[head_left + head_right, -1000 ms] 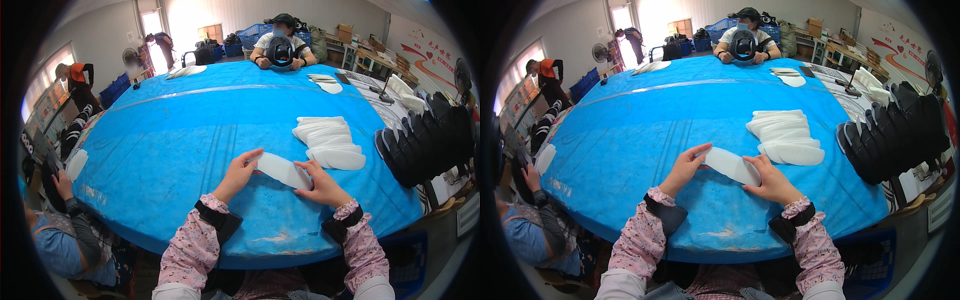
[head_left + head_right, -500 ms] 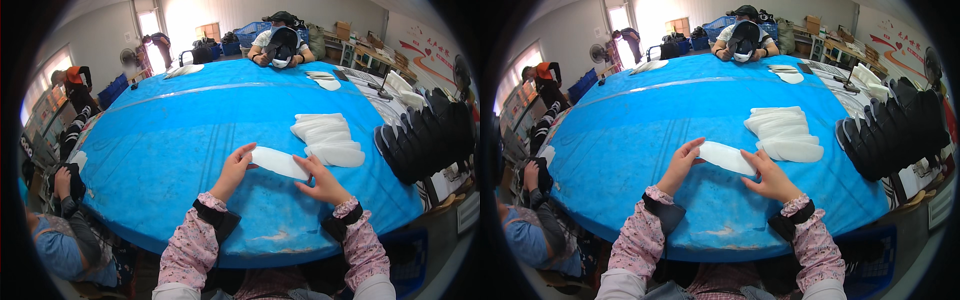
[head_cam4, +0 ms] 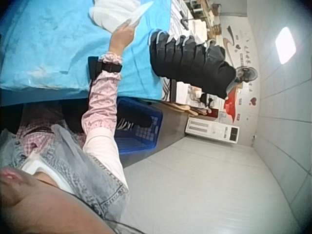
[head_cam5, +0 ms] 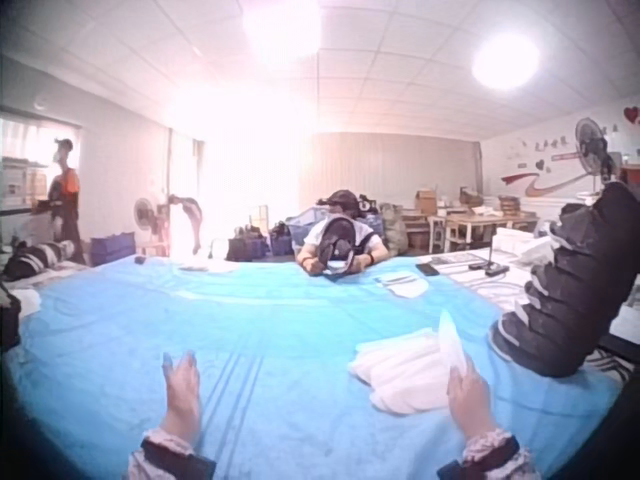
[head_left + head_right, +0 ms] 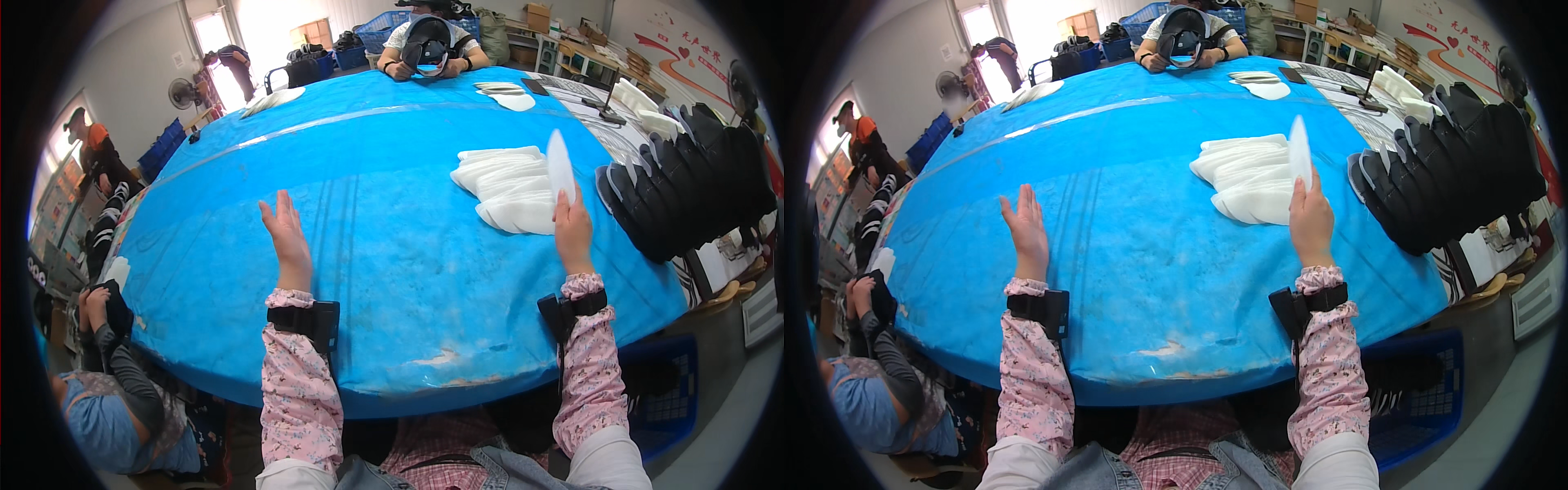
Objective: The person picks up a white shoe component, places it inside a black shoe upper, and presses it into place before setting the upper aside.
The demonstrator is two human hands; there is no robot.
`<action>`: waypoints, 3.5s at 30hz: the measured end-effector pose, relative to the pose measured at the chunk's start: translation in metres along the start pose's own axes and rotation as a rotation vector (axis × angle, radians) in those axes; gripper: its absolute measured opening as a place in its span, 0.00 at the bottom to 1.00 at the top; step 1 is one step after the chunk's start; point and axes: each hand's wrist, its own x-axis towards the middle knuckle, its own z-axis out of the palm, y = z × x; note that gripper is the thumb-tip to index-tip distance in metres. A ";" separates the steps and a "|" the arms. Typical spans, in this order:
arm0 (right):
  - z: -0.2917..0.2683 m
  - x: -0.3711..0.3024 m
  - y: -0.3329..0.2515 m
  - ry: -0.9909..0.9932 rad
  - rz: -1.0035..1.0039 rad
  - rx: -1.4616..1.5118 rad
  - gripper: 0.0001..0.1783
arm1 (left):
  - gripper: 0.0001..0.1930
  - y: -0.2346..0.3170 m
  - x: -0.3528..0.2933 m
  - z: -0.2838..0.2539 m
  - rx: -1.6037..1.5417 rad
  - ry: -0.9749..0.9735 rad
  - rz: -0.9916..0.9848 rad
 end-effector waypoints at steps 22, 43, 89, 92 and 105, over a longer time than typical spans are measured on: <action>-0.012 0.009 0.046 -0.325 0.365 0.101 0.20 | 0.46 -0.007 0.015 -0.070 -0.563 -0.161 -0.375; -0.008 0.015 0.081 -0.053 0.056 -0.265 0.29 | 0.48 -0.001 0.015 -0.073 -0.072 -0.261 -0.223; -0.009 0.014 0.076 0.097 0.024 -0.278 0.30 | 0.45 -0.009 0.016 -0.070 0.029 -0.170 -0.162; -0.012 0.008 0.060 -0.012 0.029 -0.244 0.30 | 0.45 -0.008 0.016 -0.073 0.036 -0.168 -0.162; -0.011 0.014 0.075 -0.151 0.110 -0.185 0.32 | 0.41 -0.009 0.015 -0.067 0.066 -0.217 -0.185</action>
